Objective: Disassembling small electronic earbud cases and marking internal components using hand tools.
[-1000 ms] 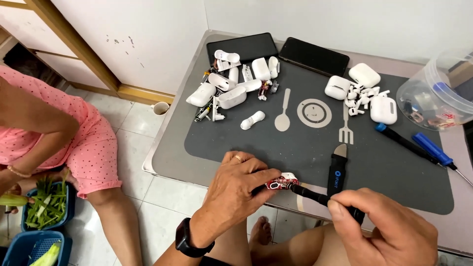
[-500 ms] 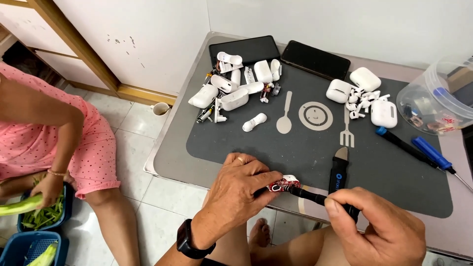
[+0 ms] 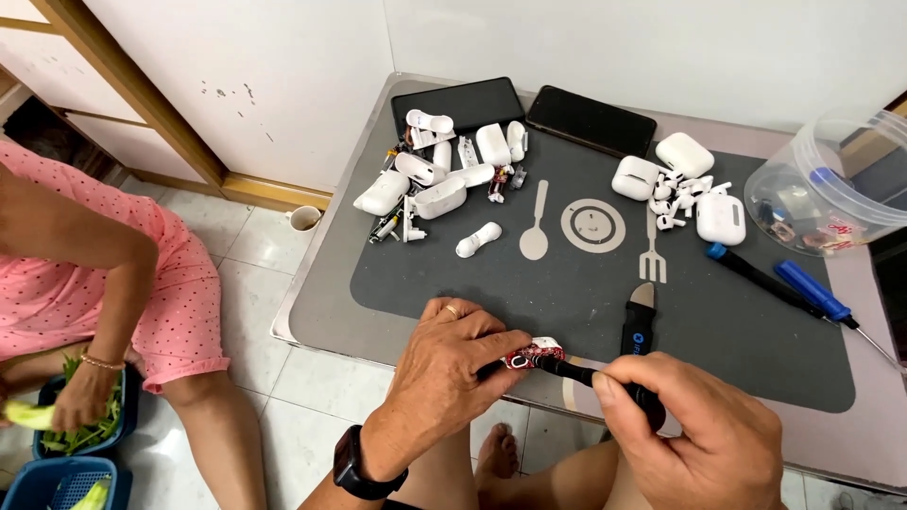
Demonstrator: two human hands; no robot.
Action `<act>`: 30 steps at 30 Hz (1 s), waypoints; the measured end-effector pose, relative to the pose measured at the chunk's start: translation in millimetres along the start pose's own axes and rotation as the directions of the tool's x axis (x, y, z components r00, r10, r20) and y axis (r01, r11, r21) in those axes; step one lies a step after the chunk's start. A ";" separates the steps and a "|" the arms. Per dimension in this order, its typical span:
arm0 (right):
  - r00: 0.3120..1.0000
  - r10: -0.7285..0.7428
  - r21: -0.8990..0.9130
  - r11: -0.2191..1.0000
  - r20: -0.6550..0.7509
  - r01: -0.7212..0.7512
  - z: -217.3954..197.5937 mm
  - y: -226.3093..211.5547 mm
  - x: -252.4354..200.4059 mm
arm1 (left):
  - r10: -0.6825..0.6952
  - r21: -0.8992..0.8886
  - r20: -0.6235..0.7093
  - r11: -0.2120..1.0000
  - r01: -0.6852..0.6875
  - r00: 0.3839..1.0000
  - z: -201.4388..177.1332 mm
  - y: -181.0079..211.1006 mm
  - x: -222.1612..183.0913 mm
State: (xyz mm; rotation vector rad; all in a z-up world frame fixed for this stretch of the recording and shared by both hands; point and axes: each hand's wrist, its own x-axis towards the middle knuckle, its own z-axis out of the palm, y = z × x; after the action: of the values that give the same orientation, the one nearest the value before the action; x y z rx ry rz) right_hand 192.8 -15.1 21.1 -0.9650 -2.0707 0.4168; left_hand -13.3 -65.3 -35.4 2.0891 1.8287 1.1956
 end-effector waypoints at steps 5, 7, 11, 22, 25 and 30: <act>0.967 -0.207 0.014 0.978 0.152 0.207 -4.0 -5.4 17.2 | 0.010 -0.006 -0.003 1.000 -0.010 1.000 0.5 -2.5 -0.4; 0.937 -0.266 0.016 0.963 0.227 0.269 1.1 -11.6 27.6 | 0.014 -0.015 0.014 1.000 -0.014 1.000 0.2 -1.8 1.4; 0.879 -0.397 -0.039 0.906 0.264 0.421 15.0 -22.7 51.1 | -0.061 -0.085 0.045 0.994 0.065 0.997 -1.2 1.5 7.2; 0.703 -0.238 0.057 0.961 0.671 0.271 23.0 -23.3 95.8 | -0.111 -0.145 0.120 0.981 0.128 0.987 -7.6 -0.1 10.3; 0.789 -0.337 -0.145 0.872 0.513 0.467 32.1 -17.7 100.3 | -0.112 -0.116 0.144 0.985 0.129 0.983 -5.6 -1.5 10.8; 0.717 -0.393 0.155 0.914 0.576 0.375 28.7 -28.2 99.4 | -0.048 -0.126 0.116 0.990 0.063 0.992 -7.0 0.9 12.2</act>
State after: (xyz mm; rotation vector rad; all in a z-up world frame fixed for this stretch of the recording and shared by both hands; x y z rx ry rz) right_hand 117.6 42.4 71.5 -0.3631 -2.7542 0.5765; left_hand -17.4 -57.6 -24.4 1.9794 1.7006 1.1266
